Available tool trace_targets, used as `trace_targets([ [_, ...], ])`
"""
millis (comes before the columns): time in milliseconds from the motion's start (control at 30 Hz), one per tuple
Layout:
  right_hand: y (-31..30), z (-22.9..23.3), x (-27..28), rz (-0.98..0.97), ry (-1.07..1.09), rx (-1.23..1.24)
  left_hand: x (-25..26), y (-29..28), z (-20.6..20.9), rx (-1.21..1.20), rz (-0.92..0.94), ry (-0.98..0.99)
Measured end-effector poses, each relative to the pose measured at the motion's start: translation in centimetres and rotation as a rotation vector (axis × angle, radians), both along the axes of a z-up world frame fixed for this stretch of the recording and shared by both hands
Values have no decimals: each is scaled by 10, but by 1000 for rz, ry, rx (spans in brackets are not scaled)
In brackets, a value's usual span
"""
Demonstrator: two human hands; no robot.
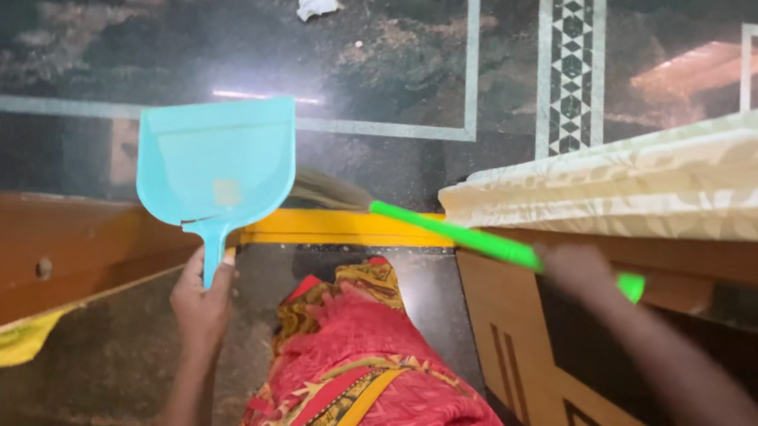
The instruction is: The person sweeps the floor with a broom, gathering debris and paper scraps while holding a dustpan in their other hand.
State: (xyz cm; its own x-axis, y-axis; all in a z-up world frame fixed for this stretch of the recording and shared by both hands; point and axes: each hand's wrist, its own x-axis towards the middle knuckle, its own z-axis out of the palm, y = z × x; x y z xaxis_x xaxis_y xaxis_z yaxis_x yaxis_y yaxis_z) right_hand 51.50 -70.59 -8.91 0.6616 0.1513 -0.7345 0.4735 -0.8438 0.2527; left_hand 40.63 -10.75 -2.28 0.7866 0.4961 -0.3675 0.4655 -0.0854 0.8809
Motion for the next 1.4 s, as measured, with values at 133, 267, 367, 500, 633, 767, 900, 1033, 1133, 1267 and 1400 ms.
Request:
trace_targets([
  [133,41,65,146,-81,-114,-145,-13,-13,-4,48,22,-20],
  [267,96,110,200,460,-262,-170,-49,-32,-21,30,61,25],
  [367,149,83,212,753,-224,-223,-74,-47,-35,-46,127,253],
  [500,210,35,218,1020,-301,-102,-114,-69,-58,-57,86,310],
  [633,243,-8,232,870,-312,-5,-148,-84,-79,159,-67,127],
  [767,210,-33,214,362,-265,306,-150,-103,-77,42,-78,359],
  [900,133,-26,128,374,-202,349,-138,-108,-68,-61,-135,639],
  [1033,84,-12,84,269,-10,164,-135,-113,-70,-21,-122,164],
  [1133,88,-38,101,228,-3,109,-136,-116,-76,8,-149,137],
  [1267,103,-48,103,168,36,111,-127,-118,-84,113,-255,393],
  [1400,84,-29,79,55,99,153,-108,-121,-77,28,-213,305],
])
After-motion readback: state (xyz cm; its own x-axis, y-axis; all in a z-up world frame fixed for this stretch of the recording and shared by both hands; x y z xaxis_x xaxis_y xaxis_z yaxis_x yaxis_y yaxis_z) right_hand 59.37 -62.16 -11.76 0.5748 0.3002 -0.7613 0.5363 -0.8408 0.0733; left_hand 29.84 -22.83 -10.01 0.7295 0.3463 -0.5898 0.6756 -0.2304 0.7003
